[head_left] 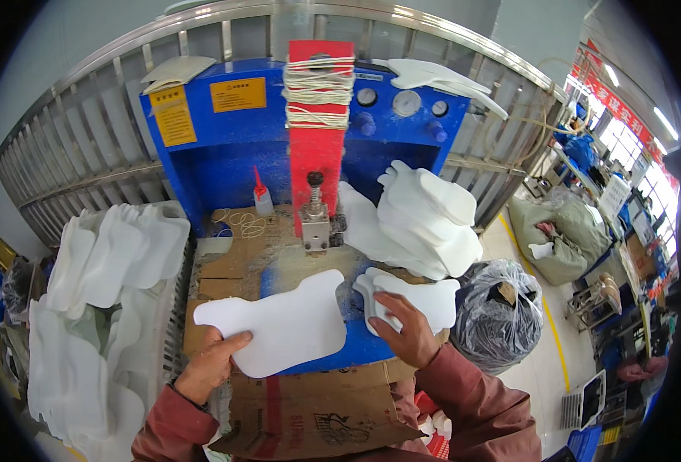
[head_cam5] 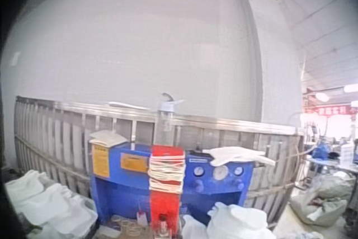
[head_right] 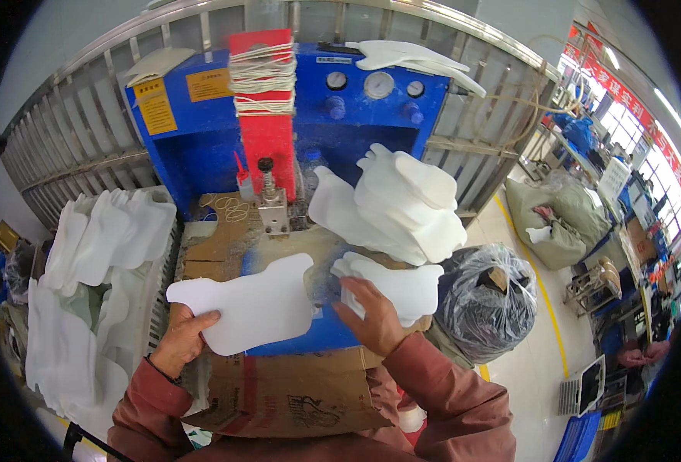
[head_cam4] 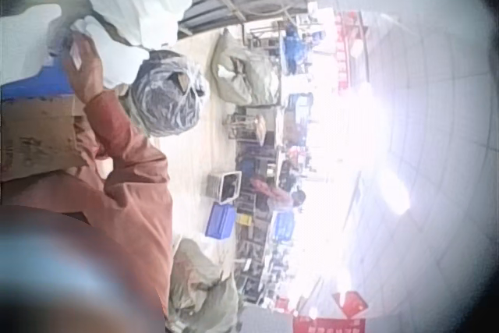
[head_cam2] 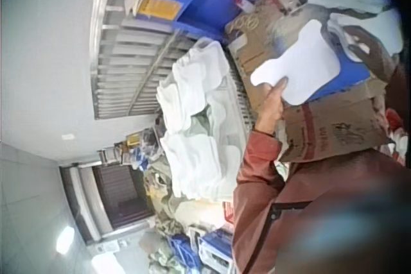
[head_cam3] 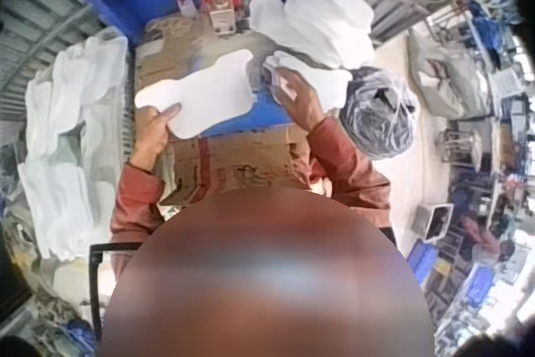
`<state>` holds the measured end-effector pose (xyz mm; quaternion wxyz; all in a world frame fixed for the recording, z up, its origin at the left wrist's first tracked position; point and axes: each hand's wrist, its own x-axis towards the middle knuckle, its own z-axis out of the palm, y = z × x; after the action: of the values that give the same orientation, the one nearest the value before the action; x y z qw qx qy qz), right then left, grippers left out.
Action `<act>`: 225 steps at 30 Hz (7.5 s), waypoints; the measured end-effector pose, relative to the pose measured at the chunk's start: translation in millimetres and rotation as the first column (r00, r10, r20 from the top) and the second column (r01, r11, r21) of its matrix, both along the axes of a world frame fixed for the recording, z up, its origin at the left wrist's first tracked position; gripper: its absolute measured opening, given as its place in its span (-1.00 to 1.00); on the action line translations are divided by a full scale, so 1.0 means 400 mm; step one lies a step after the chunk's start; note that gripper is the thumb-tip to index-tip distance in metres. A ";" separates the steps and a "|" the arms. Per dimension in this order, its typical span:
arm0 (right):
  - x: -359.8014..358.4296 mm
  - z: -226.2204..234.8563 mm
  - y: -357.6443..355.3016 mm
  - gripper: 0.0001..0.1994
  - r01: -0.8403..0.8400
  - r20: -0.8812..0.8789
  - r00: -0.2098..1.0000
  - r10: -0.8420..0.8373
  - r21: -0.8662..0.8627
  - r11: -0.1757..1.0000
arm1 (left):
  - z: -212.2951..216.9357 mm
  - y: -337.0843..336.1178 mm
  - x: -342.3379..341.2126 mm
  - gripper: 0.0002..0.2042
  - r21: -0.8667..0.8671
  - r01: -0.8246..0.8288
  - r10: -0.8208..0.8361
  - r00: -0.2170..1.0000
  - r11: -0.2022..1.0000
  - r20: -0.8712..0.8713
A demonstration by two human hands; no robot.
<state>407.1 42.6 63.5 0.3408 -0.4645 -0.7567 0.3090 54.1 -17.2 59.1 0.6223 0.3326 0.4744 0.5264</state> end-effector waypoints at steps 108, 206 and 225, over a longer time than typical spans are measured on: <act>0.002 -0.032 0.133 -0.77 0.007 -0.644 0.660 -0.386 -0.509 0.861 | 0.007 0.265 0.097 -0.70 -0.033 0.222 -0.223 0.973 0.975 -0.054; 0.373 0.159 0.612 -0.25 0.419 0.066 0.905 -0.420 0.027 0.908 | -0.069 -0.036 -0.100 -0.62 -0.355 0.447 -0.567 0.711 0.821 -0.416; 0.341 0.180 0.614 -0.14 0.206 0.386 0.899 -0.207 0.044 0.978 | -0.114 0.012 -0.100 -0.60 -0.354 0.458 -0.558 0.786 0.815 -0.266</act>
<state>543.3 288.3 135.6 0.2155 -0.5934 -0.7562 0.1720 14.2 -12.5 13.7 0.6839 0.4508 0.5385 0.1977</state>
